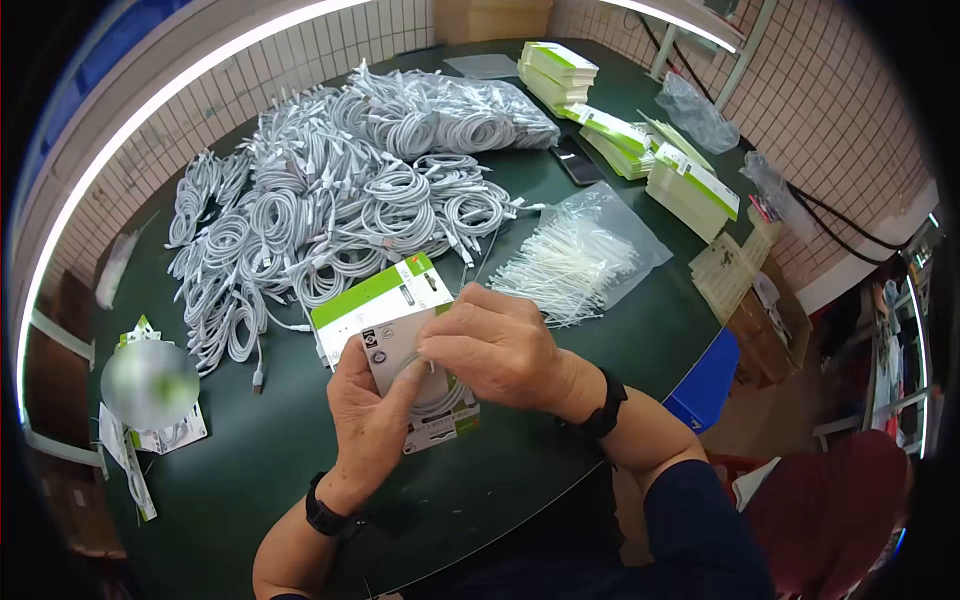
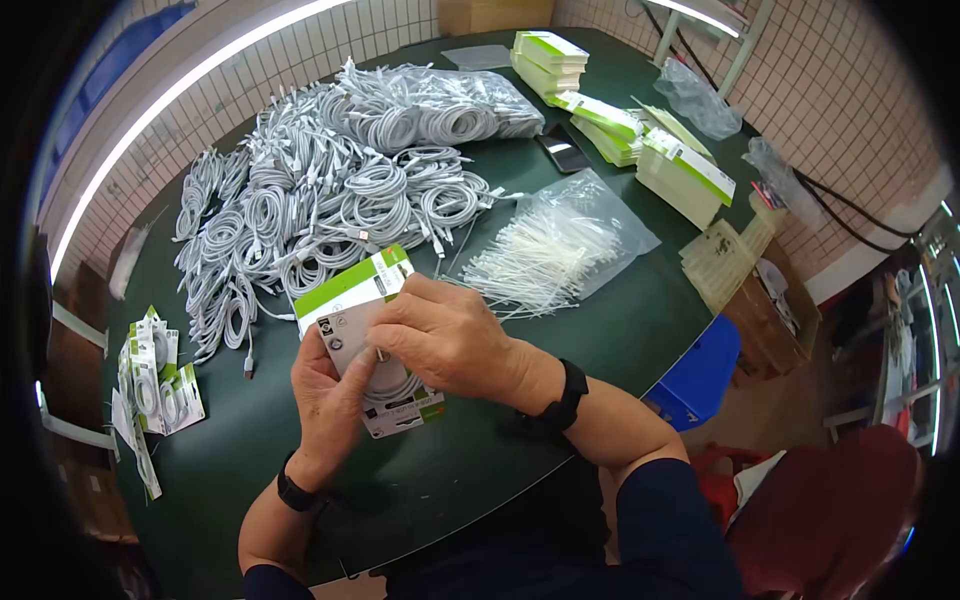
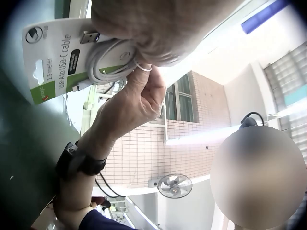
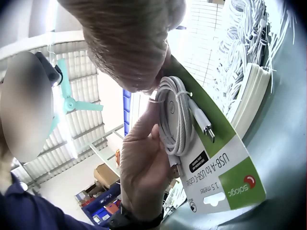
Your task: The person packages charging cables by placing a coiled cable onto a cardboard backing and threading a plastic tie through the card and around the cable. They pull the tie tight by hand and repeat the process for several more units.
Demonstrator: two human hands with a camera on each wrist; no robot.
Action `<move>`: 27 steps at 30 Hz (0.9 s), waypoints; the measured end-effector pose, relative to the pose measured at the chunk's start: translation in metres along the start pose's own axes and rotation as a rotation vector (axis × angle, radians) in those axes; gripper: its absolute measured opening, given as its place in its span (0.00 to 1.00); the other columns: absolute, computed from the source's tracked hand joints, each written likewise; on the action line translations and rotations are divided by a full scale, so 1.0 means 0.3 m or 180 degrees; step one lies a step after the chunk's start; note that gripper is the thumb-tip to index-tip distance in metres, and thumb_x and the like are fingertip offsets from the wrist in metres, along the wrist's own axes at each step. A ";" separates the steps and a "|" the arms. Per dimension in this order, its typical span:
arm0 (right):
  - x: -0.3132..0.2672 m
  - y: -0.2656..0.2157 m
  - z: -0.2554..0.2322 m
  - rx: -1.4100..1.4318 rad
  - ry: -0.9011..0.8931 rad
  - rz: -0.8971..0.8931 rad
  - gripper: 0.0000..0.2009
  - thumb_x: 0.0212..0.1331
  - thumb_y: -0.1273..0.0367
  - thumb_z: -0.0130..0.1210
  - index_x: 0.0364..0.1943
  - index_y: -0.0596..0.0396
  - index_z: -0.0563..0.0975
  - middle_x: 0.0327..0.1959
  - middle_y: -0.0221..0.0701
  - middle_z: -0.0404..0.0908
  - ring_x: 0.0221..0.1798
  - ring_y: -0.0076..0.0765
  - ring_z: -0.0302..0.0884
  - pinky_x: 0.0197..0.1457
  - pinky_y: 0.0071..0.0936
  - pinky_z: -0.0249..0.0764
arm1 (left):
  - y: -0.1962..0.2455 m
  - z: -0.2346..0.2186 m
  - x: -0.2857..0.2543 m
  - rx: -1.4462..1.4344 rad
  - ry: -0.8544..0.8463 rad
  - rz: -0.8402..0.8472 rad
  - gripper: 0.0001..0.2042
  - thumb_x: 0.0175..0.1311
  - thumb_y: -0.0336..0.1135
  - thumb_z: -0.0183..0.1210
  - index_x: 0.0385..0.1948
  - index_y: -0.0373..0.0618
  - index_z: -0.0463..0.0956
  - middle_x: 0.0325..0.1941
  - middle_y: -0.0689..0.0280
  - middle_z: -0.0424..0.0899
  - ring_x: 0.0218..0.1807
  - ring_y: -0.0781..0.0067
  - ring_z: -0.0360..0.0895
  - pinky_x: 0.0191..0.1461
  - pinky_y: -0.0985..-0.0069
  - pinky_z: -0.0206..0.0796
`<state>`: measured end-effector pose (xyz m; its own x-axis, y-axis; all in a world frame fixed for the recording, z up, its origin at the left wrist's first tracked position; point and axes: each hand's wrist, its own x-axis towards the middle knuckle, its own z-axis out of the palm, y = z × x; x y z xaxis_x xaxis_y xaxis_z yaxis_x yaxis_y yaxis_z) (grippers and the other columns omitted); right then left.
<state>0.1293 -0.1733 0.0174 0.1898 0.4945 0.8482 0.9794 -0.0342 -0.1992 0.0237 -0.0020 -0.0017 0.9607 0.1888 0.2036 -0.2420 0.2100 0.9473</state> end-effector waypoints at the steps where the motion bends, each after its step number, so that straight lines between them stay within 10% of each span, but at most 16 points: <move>1: 0.006 -0.006 -0.003 -0.0005 0.0011 0.0059 0.14 0.43 0.79 0.71 0.37 0.54 0.85 0.39 0.29 0.86 0.35 0.39 0.80 0.33 0.31 0.78 | 0.006 -0.001 -0.001 0.0061 -0.0007 0.0023 0.18 0.72 0.23 0.63 0.61 0.35 0.73 0.58 0.59 0.86 0.58 0.75 0.83 0.63 0.74 0.74; 11: 0.018 0.026 -0.032 0.0639 0.0230 0.0598 0.12 0.50 0.77 0.72 0.40 0.52 0.86 0.39 0.30 0.84 0.41 0.40 0.80 0.41 0.30 0.78 | 0.008 -0.029 0.008 0.0186 -0.0020 -0.0136 0.23 0.71 0.26 0.65 0.65 0.35 0.70 0.60 0.57 0.84 0.60 0.71 0.83 0.66 0.71 0.73; 15: 0.014 0.047 -0.048 0.2619 0.0896 0.2933 0.09 0.69 0.75 0.64 0.50 0.62 0.84 0.42 0.32 0.87 0.41 0.24 0.83 0.44 0.21 0.78 | 0.040 -0.039 0.002 0.0087 -0.0086 -0.0181 0.25 0.69 0.27 0.67 0.65 0.35 0.69 0.60 0.57 0.84 0.60 0.70 0.83 0.67 0.69 0.73; 19: -0.032 0.099 -0.022 0.3523 -0.0856 0.3658 0.12 0.75 0.65 0.60 0.46 0.62 0.84 0.39 0.25 0.86 0.39 0.15 0.79 0.43 0.17 0.75 | 0.049 -0.016 -0.027 0.0059 -0.0261 -0.0302 0.24 0.68 0.27 0.70 0.63 0.36 0.70 0.57 0.58 0.85 0.58 0.70 0.83 0.65 0.70 0.74; 27: -0.053 0.093 0.000 0.4190 -0.1134 0.3687 0.08 0.68 0.67 0.66 0.39 0.58 0.83 0.35 0.22 0.84 0.37 0.14 0.77 0.42 0.16 0.73 | 0.051 -0.007 -0.041 0.0226 -0.0357 -0.0265 0.22 0.69 0.28 0.70 0.60 0.35 0.71 0.52 0.58 0.86 0.53 0.72 0.85 0.61 0.71 0.77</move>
<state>0.1536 -0.1821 -0.0015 0.4746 0.8750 -0.0955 -0.3578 0.0926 -0.9292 0.0080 0.0009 0.0098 0.9872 0.0645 0.1461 -0.1544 0.1514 0.9763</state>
